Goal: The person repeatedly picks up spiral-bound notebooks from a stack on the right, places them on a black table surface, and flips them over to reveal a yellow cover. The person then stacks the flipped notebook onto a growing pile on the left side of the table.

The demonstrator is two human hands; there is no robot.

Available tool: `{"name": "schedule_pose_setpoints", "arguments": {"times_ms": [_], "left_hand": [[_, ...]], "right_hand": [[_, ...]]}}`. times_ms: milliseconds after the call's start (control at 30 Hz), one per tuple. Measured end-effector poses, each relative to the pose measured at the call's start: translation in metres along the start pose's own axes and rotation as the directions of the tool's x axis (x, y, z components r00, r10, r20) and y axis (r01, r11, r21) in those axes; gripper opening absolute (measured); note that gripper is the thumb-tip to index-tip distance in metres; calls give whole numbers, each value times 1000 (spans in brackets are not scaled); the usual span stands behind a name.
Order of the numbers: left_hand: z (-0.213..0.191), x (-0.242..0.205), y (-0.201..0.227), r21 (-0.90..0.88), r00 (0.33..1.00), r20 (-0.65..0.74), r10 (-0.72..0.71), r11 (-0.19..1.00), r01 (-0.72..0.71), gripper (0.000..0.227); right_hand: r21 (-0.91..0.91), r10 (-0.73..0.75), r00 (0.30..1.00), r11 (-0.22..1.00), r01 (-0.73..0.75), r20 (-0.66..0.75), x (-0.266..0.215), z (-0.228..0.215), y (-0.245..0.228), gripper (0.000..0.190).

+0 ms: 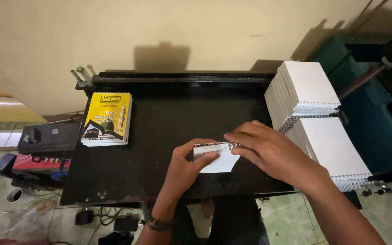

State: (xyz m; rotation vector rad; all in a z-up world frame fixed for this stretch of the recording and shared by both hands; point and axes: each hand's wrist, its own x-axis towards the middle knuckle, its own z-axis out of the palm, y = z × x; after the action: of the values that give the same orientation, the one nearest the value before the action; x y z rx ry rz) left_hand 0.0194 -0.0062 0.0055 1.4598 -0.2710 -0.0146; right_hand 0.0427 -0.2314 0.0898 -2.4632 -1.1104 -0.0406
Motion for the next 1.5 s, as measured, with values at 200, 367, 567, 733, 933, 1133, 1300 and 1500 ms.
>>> {"name": "schedule_pose_setpoints", "arguments": {"times_ms": [200, 367, 567, 733, 933, 1133, 1300, 1500], "left_hand": [[-5, 3, -19, 28, 993, 65, 94, 995, -96, 26], [-5, 2, -5, 43, 979, 156, 134, 989, -143, 32], [-6, 3, -28, 25, 962, 195, 194, 979, -202, 26], [-5, -4, -20, -31, 986, 151, 77, 997, -73, 24], [-8, -16, -59, 147, 996, 9, -88, 985, 86, 46], [-4, -31, -51, 122, 942, -113, -316, 936, 329, 53], [-9, -26, -82, 199, 950, -189, -249, 938, 285, 60], [-28, -27, -96, 800, 968, -250, -5, 563, 209, 67]], "right_hand": [[-6, -55, 998, 998, 56, 29, -1, 0, -8, 24], [-417, -157, 986, 901, 122, -51, -7, 5, -16, 18], [-198, -80, 997, 977, 81, 13, -7, 5, -7, 23], [-122, 24, 1000, 992, -25, -5, -11, 10, -2, 32], [-51, -32, 993, 998, 27, -110, -9, 17, 5, 33], [141, 292, 942, 952, -270, -166, 20, 44, 50, 37], [311, 474, 875, 850, -426, -99, 50, 102, 106, 31], [139, 464, 839, 886, -443, -284, 21, 168, 141, 58]]}}
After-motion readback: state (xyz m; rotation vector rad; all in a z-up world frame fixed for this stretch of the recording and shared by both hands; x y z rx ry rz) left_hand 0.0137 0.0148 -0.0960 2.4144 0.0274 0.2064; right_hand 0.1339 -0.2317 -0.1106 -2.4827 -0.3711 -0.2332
